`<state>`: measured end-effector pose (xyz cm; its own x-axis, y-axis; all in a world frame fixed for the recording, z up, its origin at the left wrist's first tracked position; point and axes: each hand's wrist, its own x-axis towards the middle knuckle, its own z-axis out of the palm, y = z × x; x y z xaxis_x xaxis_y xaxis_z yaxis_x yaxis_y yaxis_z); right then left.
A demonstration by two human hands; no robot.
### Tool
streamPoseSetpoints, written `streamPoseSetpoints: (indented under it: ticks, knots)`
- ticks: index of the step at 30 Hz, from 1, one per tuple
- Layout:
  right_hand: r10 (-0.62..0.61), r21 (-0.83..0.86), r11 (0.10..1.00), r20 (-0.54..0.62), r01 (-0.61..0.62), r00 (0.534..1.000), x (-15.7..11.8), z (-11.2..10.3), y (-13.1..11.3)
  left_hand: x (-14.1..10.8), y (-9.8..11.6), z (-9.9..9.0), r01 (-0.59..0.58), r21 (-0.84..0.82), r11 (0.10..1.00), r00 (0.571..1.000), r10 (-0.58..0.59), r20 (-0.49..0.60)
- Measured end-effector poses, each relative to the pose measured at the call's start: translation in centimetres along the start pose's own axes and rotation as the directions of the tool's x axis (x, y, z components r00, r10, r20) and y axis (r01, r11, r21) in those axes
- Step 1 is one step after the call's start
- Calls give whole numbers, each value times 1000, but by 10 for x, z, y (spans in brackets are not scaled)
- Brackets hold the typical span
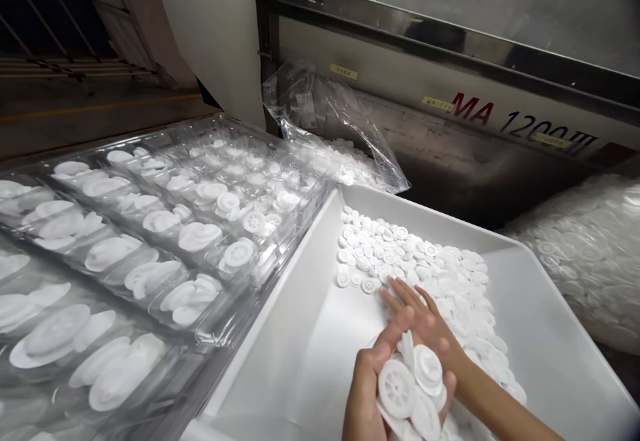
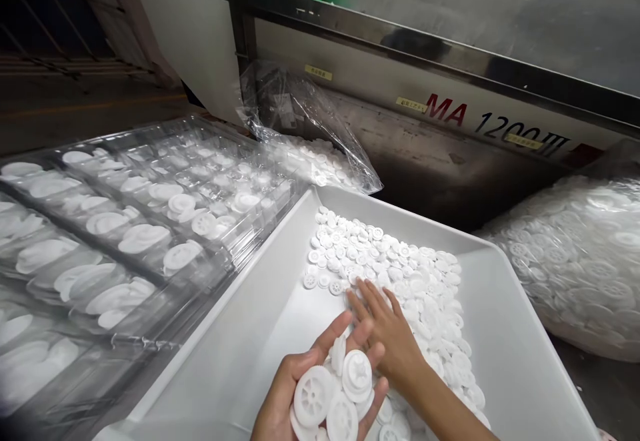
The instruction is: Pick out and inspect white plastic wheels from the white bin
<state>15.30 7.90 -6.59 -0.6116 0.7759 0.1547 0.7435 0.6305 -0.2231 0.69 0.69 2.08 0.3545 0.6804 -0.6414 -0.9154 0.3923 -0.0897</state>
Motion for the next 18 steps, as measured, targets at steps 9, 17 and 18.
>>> streamPoseSetpoints:
  ticks: [9,17,18]
  knots:
    - [154,392,914,-111,-99,982,-2,-93,-29,-5,0,8,-9,32,999,999,10,-44]
    - [22,421,907,-60,5,998,-13,-99,-78,-8,0,5,30,59,998,999,-28,-21]
    - [25,425,905,-54,0,998,-13,-98,-79,-7,0,3,33,69,997,999,-33,4]
